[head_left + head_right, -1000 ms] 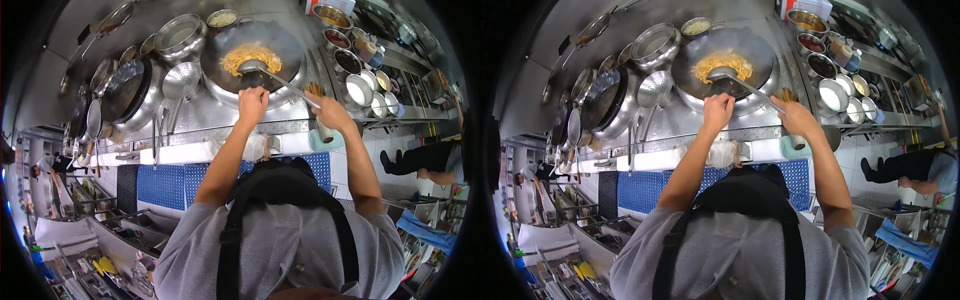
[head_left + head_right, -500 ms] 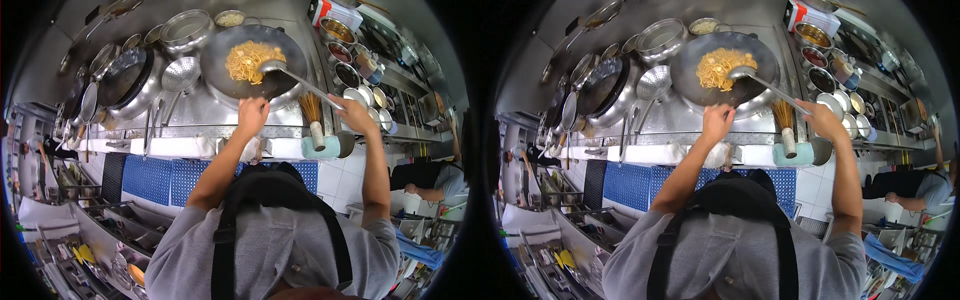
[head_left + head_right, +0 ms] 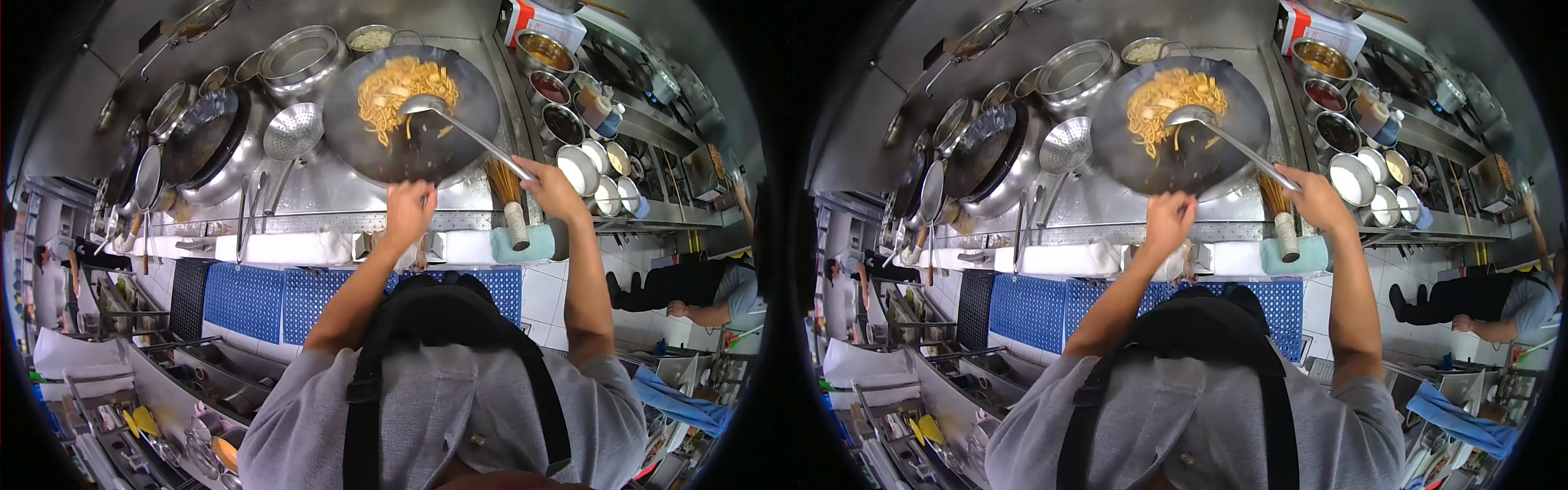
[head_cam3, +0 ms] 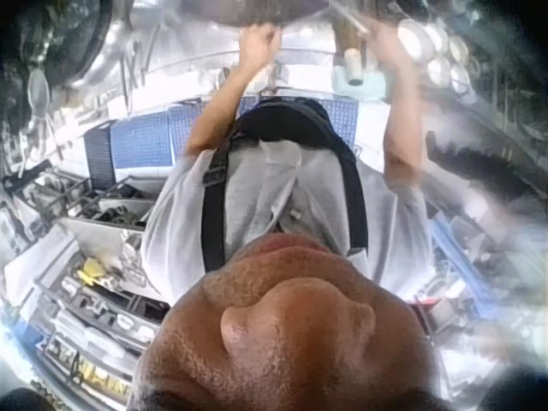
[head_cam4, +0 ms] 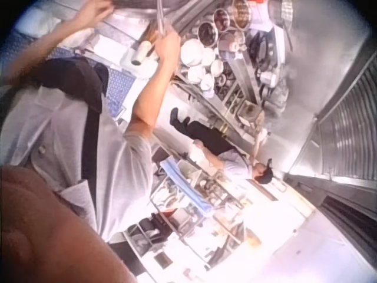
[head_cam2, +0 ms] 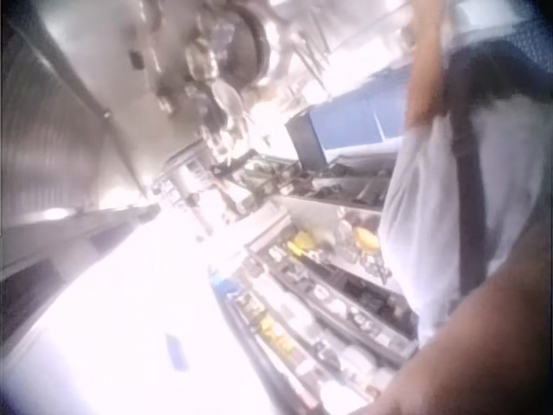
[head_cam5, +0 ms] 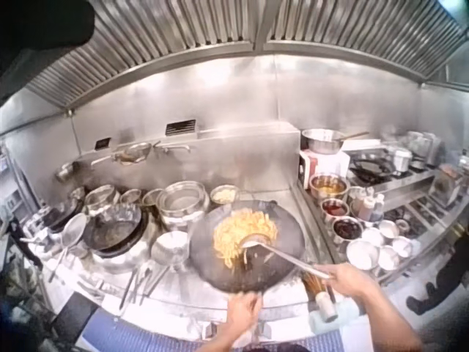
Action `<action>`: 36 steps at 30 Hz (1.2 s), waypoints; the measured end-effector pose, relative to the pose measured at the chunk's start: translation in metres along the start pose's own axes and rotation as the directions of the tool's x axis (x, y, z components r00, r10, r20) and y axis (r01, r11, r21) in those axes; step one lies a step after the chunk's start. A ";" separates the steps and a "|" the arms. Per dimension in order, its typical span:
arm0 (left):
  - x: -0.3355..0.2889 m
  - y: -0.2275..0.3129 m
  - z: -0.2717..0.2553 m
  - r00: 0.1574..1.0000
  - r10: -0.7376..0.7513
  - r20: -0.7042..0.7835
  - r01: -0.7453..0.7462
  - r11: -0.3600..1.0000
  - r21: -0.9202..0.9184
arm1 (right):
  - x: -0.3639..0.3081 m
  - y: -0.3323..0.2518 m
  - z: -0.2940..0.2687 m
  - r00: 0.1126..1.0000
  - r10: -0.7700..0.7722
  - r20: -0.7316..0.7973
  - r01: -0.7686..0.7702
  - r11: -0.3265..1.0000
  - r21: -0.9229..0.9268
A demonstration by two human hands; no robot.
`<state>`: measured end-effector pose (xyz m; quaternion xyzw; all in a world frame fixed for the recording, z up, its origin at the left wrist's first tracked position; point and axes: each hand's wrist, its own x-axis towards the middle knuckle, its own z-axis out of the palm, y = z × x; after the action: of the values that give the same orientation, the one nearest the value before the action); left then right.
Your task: The person cooks noodles in a wok using a ladle, transfers the cooked noodles onto a plate, and cleans the wok on the stove with water using a bamboo whisk.
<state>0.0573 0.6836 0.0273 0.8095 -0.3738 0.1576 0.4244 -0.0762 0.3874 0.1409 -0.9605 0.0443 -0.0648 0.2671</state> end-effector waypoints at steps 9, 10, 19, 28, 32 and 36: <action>0.050 -0.027 -0.013 0.997 -0.072 0.000 0.072 0.997 -0.015 | -0.057 0.005 0.003 0.940 0.329 0.091 -0.308 0.702 0.642; 0.055 -0.040 -0.003 0.998 -0.068 -0.011 0.068 0.998 -0.012 | -0.038 0.007 0.016 0.940 0.328 0.097 -0.302 0.662 0.686; 0.066 -0.057 0.030 0.991 -0.105 0.087 0.100 0.993 0.067 | 0.082 0.006 0.146 0.895 0.444 0.036 -0.376 0.708 0.598; 0.067 -0.059 0.029 0.972 -0.213 0.102 0.207 0.976 0.067 | 0.114 0.033 0.114 0.935 0.354 -0.012 -0.284 0.769 0.573; 0.067 -0.062 0.031 0.972 -0.222 0.082 0.216 0.974 0.073 | 0.158 0.004 0.119 0.924 0.361 0.129 -0.362 0.711 0.603; 0.069 -0.056 0.029 0.956 -0.267 0.118 0.264 0.964 0.042 | 0.133 0.007 0.135 0.986 0.113 0.125 -0.157 0.886 0.436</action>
<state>0.1434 0.6479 0.0172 0.8659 -0.2849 0.0539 0.4076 0.0749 0.4339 0.0364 -0.8707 0.0822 -0.0084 0.4848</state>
